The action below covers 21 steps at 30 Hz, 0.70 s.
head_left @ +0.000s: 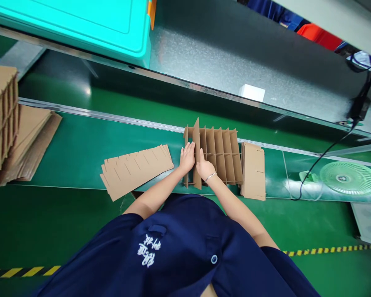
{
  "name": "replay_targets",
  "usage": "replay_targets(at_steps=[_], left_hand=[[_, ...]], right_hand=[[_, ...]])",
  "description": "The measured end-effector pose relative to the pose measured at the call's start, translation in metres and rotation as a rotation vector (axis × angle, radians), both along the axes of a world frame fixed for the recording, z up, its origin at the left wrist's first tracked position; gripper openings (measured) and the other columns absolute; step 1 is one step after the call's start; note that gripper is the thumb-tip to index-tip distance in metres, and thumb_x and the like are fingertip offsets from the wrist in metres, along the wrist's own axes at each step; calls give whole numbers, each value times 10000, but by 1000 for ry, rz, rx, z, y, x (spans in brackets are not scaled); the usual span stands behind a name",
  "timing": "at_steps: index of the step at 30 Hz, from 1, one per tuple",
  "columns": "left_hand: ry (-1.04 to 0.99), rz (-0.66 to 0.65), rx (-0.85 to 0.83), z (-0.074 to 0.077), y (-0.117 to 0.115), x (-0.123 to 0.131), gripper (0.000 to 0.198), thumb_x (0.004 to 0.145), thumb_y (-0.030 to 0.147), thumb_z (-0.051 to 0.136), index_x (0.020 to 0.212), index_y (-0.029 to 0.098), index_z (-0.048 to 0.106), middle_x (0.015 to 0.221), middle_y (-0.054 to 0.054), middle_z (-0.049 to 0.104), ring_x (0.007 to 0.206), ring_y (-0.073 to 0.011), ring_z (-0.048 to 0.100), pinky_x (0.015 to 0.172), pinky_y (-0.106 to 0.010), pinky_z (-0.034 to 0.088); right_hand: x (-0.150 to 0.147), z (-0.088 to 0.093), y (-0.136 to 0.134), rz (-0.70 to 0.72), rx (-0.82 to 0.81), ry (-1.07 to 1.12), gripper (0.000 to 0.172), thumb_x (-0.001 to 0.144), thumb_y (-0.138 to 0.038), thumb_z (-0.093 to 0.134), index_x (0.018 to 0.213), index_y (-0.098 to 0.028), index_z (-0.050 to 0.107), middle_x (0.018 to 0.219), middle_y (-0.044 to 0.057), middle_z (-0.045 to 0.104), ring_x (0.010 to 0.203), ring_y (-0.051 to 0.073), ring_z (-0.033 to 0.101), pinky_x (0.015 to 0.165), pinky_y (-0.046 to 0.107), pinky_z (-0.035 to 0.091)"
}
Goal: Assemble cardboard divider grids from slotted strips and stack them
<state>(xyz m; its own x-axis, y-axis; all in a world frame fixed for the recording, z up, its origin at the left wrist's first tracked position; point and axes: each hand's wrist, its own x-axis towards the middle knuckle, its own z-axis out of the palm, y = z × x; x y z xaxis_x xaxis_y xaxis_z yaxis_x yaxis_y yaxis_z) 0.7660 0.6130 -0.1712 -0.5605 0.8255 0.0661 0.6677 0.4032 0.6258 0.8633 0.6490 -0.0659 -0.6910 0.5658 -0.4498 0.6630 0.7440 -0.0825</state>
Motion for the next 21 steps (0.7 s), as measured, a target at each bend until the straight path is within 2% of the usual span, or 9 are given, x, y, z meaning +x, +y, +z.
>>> replay_targets(at_steps=[8, 17, 21], left_hand=[[24, -12, -10, 2, 0, -1, 619, 810, 59, 269, 1413, 196, 292, 1461, -42, 337, 1381, -193, 189, 1118, -481, 176], [3, -7, -27, 3, 0, 0, 581, 845, 100, 256, 1414, 212, 292, 1453, -38, 352, 1379, -186, 194, 1119, -480, 171], [-5, -6, -24, 3, 0, 0, 560, 863, 128, 250, 1416, 207, 287, 1453, -42, 351, 1382, -193, 185, 1118, -488, 168]], right_hand=[[8, 3, 13, -40, 31, -93, 739, 910, -212, 280, 1392, -63, -260, 984, 166, 679, 849, 233, 658, 722, 334, 488], [-3, 5, 2, -12, -52, -54, 702, 917, -219, 273, 1413, -38, -190, 1017, 181, 667, 879, 236, 648, 747, 344, 485], [-2, 8, 5, -17, -19, -82, 702, 913, -225, 289, 1429, -58, -156, 1037, 181, 662, 891, 239, 649, 750, 335, 489]])
